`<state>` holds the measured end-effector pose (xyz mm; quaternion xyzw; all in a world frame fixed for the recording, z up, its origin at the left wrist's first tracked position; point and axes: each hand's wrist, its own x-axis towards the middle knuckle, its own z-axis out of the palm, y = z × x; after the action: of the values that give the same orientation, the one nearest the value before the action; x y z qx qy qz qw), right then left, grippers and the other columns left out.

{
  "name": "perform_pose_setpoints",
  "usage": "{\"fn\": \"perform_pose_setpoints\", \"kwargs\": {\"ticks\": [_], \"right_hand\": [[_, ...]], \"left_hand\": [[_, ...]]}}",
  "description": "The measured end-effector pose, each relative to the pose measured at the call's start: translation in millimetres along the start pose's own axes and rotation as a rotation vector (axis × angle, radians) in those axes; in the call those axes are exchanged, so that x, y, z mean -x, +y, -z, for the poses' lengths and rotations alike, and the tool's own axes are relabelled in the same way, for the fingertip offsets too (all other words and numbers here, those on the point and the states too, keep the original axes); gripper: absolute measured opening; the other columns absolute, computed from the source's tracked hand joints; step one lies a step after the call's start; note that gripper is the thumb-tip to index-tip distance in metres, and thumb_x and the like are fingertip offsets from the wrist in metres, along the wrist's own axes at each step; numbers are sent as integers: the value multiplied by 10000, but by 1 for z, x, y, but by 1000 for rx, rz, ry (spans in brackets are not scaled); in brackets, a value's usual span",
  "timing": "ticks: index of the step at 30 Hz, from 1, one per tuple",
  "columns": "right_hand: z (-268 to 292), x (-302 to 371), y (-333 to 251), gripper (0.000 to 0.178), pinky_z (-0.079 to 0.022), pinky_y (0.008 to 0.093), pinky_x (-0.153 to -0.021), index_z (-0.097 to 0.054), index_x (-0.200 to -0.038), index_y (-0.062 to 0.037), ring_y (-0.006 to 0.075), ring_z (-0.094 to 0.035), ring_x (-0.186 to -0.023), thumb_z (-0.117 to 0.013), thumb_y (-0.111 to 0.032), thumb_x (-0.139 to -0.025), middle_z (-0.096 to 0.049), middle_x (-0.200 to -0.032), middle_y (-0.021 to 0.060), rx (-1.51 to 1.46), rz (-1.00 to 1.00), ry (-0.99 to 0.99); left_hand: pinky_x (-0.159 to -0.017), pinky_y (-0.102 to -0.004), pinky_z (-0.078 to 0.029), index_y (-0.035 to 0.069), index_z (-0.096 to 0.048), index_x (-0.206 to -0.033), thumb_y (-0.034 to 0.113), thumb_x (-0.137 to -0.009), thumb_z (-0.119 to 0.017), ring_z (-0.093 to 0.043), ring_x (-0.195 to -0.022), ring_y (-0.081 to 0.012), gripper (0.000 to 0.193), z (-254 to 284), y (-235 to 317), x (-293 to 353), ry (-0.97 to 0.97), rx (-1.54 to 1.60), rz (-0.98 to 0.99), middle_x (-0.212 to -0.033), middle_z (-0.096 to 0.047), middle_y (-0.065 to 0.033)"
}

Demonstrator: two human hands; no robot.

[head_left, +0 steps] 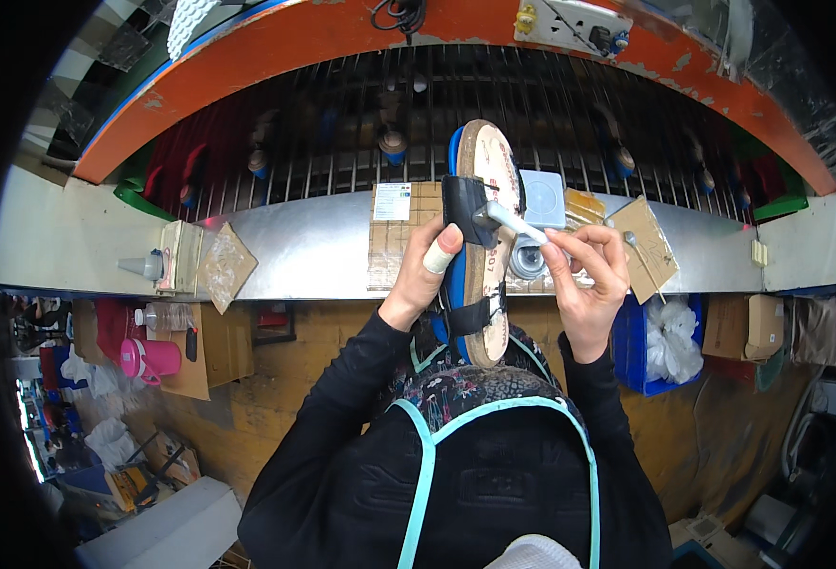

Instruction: The person holds a blue sandal and uses a small brush to apply glue from a container onto the sole and strap areas. The person repeatedly dips the brush into the glue and spreads it across the sandal's surface.

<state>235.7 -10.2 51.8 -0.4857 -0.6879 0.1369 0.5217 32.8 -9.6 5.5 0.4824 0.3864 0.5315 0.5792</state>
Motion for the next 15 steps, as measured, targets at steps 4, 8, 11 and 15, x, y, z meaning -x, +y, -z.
{"fn": "perform_pose_setpoints", "kwargs": {"ticks": [4,8,11,15], "right_hand": [[-5,-12,-2,167,-300,295,-707,-758,-921,-99,137,-510,-698,-778,-143,-761,-594,-812,15,19,38,-13],[-10,-25,-5,165,-297,302,-728,-758,-915,-103,130,-519,-700,-780,-154,-760,-590,-816,12,49,94,-3],[-14,-35,-6,168,-296,305,-744,-758,-914,-107,123,-526,-699,-783,-159,-757,-584,-823,6,64,127,25],[-11,-43,-3,178,-295,300,-756,-760,-913,-123,116,-527,-689,-794,-158,-743,-578,-830,-7,32,170,-3]], "left_hand": [[-837,-293,-473,-50,-590,-1135,645,-875,-538,-601,-941,-159,744,5,5,1,15,-88,-35,-1015,-654,-105],[-835,-303,-470,-60,-596,-1120,655,-859,-552,-596,-931,-164,762,9,7,1,45,-131,-63,-1000,-657,-109],[-841,-303,-471,-61,-595,-1131,654,-858,-555,-599,-936,-167,766,10,9,1,48,-143,-87,-1011,-658,-113],[-835,-298,-476,-58,-596,-1143,631,-874,-550,-605,-934,-167,742,10,14,-3,30,-124,-95,-1019,-660,-118]]}}
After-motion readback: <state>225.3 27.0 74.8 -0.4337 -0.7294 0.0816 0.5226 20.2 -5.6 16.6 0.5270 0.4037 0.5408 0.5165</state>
